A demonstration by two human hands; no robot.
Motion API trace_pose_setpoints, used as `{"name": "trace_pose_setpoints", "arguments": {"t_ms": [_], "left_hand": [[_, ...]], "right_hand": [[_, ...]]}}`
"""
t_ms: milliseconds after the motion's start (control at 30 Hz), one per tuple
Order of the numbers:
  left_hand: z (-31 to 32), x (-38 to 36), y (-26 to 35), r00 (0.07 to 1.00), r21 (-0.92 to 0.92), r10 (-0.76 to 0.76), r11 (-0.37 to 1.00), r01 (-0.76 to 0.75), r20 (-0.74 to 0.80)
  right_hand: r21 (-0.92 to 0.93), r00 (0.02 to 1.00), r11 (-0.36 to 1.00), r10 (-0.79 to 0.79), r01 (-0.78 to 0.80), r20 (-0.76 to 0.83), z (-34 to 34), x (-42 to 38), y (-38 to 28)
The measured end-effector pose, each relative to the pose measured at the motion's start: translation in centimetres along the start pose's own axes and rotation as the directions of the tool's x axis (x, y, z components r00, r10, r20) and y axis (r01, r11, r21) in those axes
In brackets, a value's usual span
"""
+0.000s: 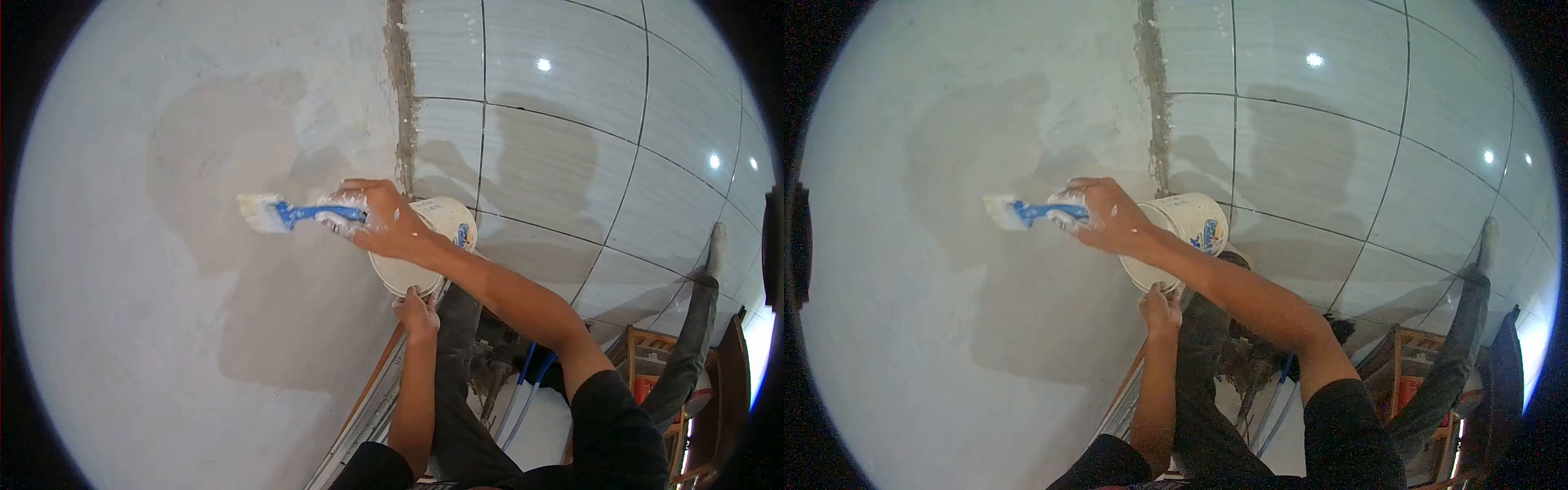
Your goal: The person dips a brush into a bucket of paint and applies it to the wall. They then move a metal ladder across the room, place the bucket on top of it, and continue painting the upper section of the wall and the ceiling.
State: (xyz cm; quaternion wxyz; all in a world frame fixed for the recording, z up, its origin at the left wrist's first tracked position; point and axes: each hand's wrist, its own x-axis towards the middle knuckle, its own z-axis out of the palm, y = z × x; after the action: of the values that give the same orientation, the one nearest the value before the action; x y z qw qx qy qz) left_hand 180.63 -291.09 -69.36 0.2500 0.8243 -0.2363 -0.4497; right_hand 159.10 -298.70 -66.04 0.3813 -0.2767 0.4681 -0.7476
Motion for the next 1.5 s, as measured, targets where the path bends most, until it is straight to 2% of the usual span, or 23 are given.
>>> {"name": "trace_pose_setpoints", "arguments": {"t_ms": [67,133,200,267,300,367,467,533,600,633,700,733,833,900,967,1000,1067,1100,1167,1300,1367,1400,1500], "left_hand": [[0.6,-0.5,0.3,0.999,0.013,0.033,0.999,-0.032,-0.021],[0.5,-0.4,0.4,1.000,0.029,0.018,0.999,-0.019,0.023],[0.0,0.2,0.2,0.998,0.035,0.034,0.999,-0.036,0.056],[-0.3,0.4,0.0,0.996,0.041,0.047,0.998,-0.050,0.081],[-0.3,0.4,0.2,0.994,-0.008,0.029,1.000,-0.029,0.104],[-0.2,0.7,0.6,0.992,-0.059,0.020,0.998,-0.012,0.126],[-0.3,1.1,0.9,0.981,-0.096,-0.019,0.995,0.038,0.192],[-0.3,1.5,1.2,0.979,-0.116,-0.070,0.989,0.093,0.191],[-0.4,2.2,1.1,0.975,-0.109,-0.084,0.988,0.108,0.207],[-0.4,2.4,1.0,0.969,-0.106,-0.100,0.986,0.126,0.225],[0.0,2.0,1.1,0.970,-0.102,-0.087,0.988,0.113,0.228],[0.1,1.6,1.3,0.971,-0.102,-0.071,0.990,0.097,0.226],[1.1,-0.1,1.9,0.969,-0.127,-0.082,0.985,0.114,0.235],[0.6,0.7,1.4,0.963,-0.115,-0.106,0.984,0.137,0.246],[1.0,0.2,1.7,0.961,-0.178,-0.142,0.966,0.187,0.238],[1.2,0.3,1.7,0.960,-0.184,-0.138,0.965,0.186,0.244],[0.7,-0.1,2.0,0.952,-0.161,-0.176,0.962,0.220,0.252],[1.0,-0.5,2.2,0.951,-0.162,-0.176,0.962,0.221,0.253],[1.4,-1.2,2.6,0.964,-0.141,-0.168,0.970,0.199,0.204],[0.6,-0.2,2.1,0.970,-0.157,-0.146,0.971,0.178,0.195],[0.6,-0.1,2.3,0.966,-0.143,-0.175,0.969,0.204,0.192],[0.4,0.4,2.0,0.964,-0.147,-0.177,0.967,0.208,0.197],[0.1,1.1,1.8,0.952,-0.200,-0.191,0.950,0.241,0.239]], "right_hand": [[-0.015,1.000,1.000,-0.011,0.012,0.012,-0.4,0.6,2.3],[-0.140,0.984,0.988,0.031,-0.056,-0.177,-0.7,1.3,7.8],[-0.184,0.962,0.961,0.164,-0.206,-0.219,-2.8,1.5,11.7],[-0.436,0.927,0.840,0.189,-0.324,-0.325,-4.8,1.6,17.5],[-0.431,0.925,0.841,0.193,-0.327,-0.326,-5.7,1.6,17.1],[-0.515,0.833,0.660,0.371,-0.548,-0.411,-7.1,2.4,15.2],[-0.479,0.921,0.799,0.229,-0.363,-0.316,-4.5,4.0,15.3],[-0.464,0.916,0.792,0.310,-0.397,-0.255,-2.3,5.2,8.5],[-0.390,0.954,0.892,0.125,-0.229,-0.273,-1.4,5.3,7.4],[-0.391,0.954,0.891,0.125,-0.229,-0.274,-1.9,5.1,5.0],[-0.043,0.963,0.963,0.263,-0.266,-0.055,-3.5,5.2,-1.2],[-0.034,0.964,0.965,0.260,-0.262,-0.052,-3.4,5.2,-1.1],[-0.074,0.989,0.987,0.136,-0.141,-0.061,-3.3,5.7,2.4],[-0.306,0.980,0.945,0.054,-0.112,-0.192,-3.0,5.9,9.1],[-0.299,0.922,0.880,0.307,-0.369,-0.235,-5.4,5.2,11.3],[-0.304,0.925,0.881,0.299,-0.362,-0.233,-6.3,5.2,13.8],[-0.615,0.921,0.741,0.011,-0.268,-0.388,-6.7,4.3,18.9],[-0.617,0.922,0.740,0.010,-0.267,-0.388,-6.8,4.6,18.3],[-0.512,0.900,0.750,0.265,-0.418,-0.345,-6.6,5.6,15.6],[-0.622,0.929,0.702,0.163,-0.345,-0.331,-2.7,7.4,10.4],[-0.337,0.861,0.804,0.384,-0.489,-0.334,-3.1,7.4,5.8],[-0.343,0.863,0.803,0.380,-0.487,-0.334,-3.7,7.1,3.3],[-0.077,0.919,0.928,0.346,-0.365,-0.191,-4.6,6.8,0.1]]}}
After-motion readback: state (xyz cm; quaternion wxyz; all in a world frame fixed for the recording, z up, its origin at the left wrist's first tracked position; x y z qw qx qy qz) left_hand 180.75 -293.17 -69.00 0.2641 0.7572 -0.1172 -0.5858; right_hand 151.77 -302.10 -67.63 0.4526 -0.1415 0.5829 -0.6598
